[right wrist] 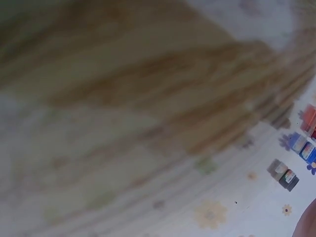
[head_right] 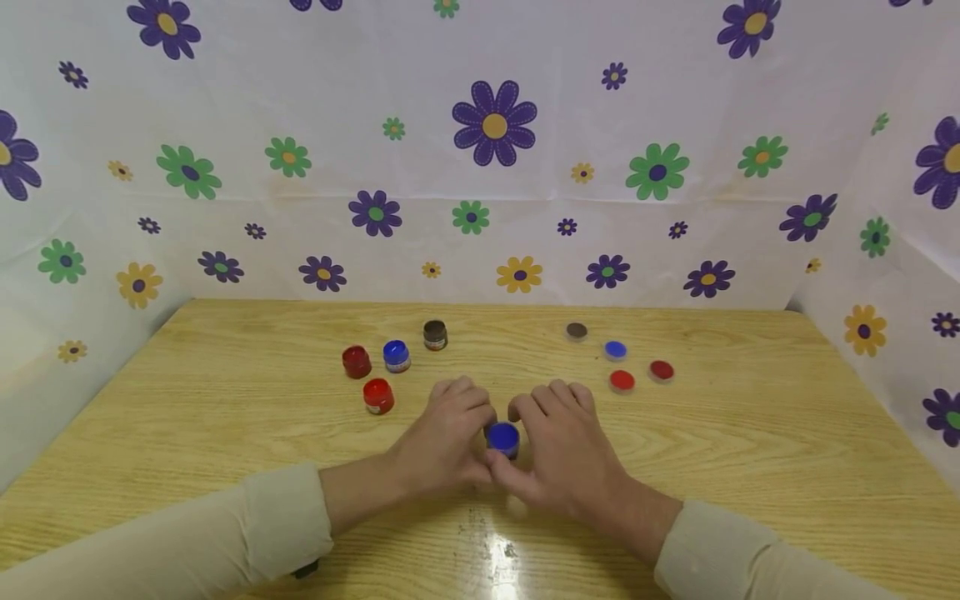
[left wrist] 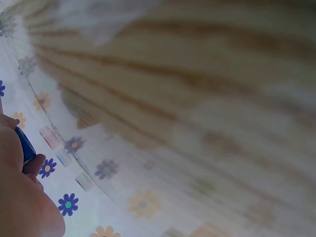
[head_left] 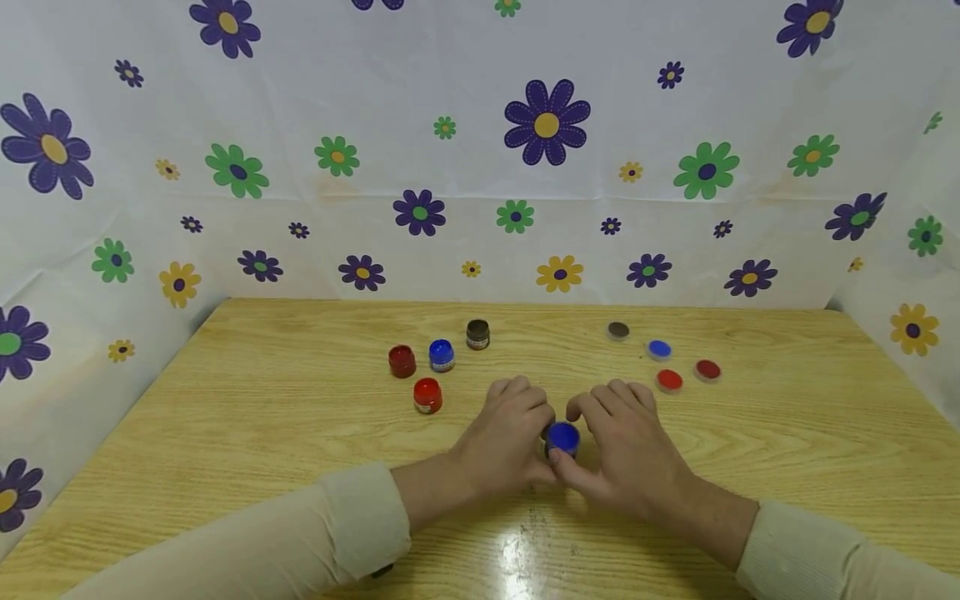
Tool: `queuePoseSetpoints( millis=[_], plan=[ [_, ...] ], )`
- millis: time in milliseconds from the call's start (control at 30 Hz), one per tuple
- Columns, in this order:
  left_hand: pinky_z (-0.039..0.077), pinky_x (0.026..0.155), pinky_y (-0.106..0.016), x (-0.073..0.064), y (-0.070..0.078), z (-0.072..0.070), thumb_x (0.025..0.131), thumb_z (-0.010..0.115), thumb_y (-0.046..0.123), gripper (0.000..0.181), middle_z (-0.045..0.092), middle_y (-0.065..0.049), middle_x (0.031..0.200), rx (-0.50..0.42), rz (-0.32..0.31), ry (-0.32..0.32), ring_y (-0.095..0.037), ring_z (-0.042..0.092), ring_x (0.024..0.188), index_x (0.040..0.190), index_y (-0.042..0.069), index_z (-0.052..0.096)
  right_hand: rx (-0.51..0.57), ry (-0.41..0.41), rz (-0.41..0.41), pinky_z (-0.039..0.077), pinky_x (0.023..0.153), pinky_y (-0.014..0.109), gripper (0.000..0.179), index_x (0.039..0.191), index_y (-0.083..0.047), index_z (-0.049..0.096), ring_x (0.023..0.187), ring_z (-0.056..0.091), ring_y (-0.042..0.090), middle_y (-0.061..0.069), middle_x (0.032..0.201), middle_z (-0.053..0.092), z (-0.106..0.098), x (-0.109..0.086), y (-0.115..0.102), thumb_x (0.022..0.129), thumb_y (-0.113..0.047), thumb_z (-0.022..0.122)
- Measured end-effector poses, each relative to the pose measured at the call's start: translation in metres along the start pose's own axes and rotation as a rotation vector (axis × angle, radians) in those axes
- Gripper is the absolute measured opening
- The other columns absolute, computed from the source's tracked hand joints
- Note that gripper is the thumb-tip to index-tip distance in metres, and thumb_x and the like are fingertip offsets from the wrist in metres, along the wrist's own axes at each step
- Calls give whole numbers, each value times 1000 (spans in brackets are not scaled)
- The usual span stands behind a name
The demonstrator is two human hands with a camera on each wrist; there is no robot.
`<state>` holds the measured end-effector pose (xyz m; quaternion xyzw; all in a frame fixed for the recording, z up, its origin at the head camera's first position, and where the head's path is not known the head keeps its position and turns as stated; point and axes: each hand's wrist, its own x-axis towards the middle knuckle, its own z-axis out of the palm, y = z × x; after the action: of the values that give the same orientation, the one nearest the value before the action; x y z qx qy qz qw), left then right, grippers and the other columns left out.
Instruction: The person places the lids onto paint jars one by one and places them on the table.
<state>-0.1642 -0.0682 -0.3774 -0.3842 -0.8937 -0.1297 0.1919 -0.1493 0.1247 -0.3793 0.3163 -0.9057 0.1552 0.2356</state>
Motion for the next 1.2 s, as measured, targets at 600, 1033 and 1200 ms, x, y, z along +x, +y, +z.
queuePoseSetpoints(
  millis=[600, 1033, 1200],
  plan=[
    [32, 78, -28, -1, -2, 2, 69, 85, 50, 44, 50, 8, 73, 3, 23, 32, -11, 39, 76, 70, 15, 59, 26, 48, -42, 33, 83, 40, 22, 88, -16, 61, 81, 43, 13, -5, 81, 53, 3, 1, 1, 78, -36, 65],
    [33, 80, -29, -1, 0, 1, 70, 84, 51, 42, 52, 8, 76, 38, 27, 3, -11, 39, 79, 75, 15, 62, 4, 21, -14, 33, 85, 40, 33, 78, -19, 53, 80, 42, 14, -6, 79, 49, 1, 0, 1, 80, -47, 70],
    [34, 81, -29, -1, 1, 0, 72, 83, 48, 39, 53, 7, 78, 38, 15, -19, -11, 40, 80, 76, 15, 63, 10, 13, -1, 32, 85, 39, 40, 77, -18, 54, 79, 42, 14, -7, 79, 49, 0, -1, 1, 82, -55, 69]
  ],
)
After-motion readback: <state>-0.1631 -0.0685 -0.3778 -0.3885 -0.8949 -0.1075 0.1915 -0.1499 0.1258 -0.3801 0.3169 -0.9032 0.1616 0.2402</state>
